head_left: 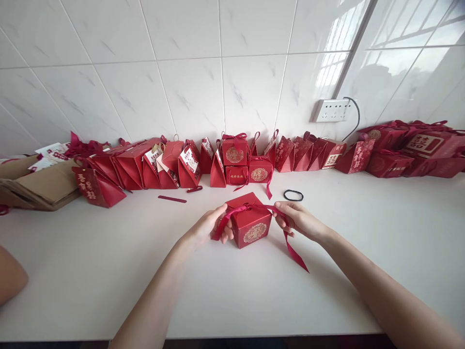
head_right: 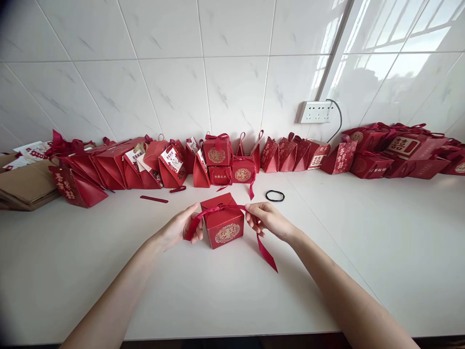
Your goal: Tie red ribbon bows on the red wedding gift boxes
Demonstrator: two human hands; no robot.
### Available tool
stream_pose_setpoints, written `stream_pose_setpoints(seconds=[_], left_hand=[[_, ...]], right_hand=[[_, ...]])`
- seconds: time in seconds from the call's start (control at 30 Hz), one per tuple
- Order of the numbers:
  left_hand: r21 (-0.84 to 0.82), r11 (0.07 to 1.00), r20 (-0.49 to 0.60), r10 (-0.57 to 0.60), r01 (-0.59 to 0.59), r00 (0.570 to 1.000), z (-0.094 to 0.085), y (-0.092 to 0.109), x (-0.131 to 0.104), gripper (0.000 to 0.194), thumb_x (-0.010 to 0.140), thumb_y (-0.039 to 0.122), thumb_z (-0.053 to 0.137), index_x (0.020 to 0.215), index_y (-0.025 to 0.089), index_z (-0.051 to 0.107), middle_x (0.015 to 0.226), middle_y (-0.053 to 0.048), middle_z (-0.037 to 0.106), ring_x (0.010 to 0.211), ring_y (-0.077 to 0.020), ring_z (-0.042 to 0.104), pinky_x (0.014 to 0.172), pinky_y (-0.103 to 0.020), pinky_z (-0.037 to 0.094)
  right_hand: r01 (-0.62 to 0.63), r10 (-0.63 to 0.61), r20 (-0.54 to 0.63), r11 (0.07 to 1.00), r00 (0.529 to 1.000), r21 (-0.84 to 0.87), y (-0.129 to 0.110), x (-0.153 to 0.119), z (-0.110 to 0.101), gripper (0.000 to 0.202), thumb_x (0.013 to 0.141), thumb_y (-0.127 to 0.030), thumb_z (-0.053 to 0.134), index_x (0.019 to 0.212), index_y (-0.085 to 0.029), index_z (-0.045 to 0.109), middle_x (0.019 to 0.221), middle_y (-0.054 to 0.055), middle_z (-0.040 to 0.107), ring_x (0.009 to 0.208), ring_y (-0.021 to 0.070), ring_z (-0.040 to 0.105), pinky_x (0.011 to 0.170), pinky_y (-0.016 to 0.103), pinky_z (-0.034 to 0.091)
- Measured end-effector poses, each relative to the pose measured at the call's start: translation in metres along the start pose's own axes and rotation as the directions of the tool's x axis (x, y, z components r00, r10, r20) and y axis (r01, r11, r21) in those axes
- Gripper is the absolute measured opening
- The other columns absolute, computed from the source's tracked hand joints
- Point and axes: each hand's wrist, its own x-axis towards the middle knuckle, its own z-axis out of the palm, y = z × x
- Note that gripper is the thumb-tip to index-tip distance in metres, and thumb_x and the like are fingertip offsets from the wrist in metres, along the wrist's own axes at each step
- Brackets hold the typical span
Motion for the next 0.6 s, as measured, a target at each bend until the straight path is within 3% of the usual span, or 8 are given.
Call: stream_pose_setpoints(seconds=[0.2,0.33,0.4,0.6], left_hand=[[-0.065,0.993,0.012,0.098,-0.097,0.995,0.0019,0.0038,-0.0049,0.034,0.074,0.046,0.064,0.061,0.016,0.056,0.048,-0.001,0.054,0.043,-0.0098,0.046,0.044,-0.021,0.03],[-0.061,0.997,0.024,0.043,-0.041,0.999,-0.0022,0.0015,-0.0037,0.044,0.08,0.056,0.053,0.069,0.015,0.063,0.038,0.007,0.027,0.039,-0.0086,0.036,0.046,-0.021,0.029],[-0.07,0.997,0.039,-0.012,0.014,0.999,-0.0036,0.0003,-0.0023,0.052,0.082,0.061,0.045,0.069,0.014,0.064,0.037,0.008,0.022,0.036,-0.0083,0.032,0.046,-0.023,0.029],[-0.083,0.994,0.021,0.065,-0.063,0.998,-0.0026,0.0002,-0.001,0.034,0.083,0.045,0.055,0.065,0.016,0.054,0.045,0.002,0.047,0.039,-0.0086,0.042,0.047,-0.022,0.03]], right_hand=[[0.04,-0.041,-0.015,0.999,0.999,-0.007,-0.0011,-0.0006,-0.0001,0.052,0.076,-0.061,0.061,0.057,-0.018,0.038,0.044,-0.007,0.04,0.033,0.0048,0.036,0.041,0.023,0.028],[0.018,-0.018,-0.026,1.0,1.0,-0.007,-0.0011,-0.0003,-0.0012,0.053,0.073,-0.061,0.064,0.057,-0.018,0.039,0.046,-0.007,0.041,0.035,0.0053,0.038,0.043,0.023,0.03],[0.012,-0.012,-0.017,1.0,1.0,-0.009,-0.0009,0.0002,-0.0015,0.054,0.072,-0.062,0.065,0.056,-0.017,0.039,0.046,-0.007,0.041,0.036,0.0051,0.038,0.042,0.023,0.029],[0.004,-0.004,0.011,1.0,1.0,-0.008,0.0021,0.0021,-0.0036,0.053,0.072,-0.059,0.067,0.056,-0.017,0.039,0.047,-0.007,0.042,0.034,0.0049,0.038,0.041,0.023,0.028]])
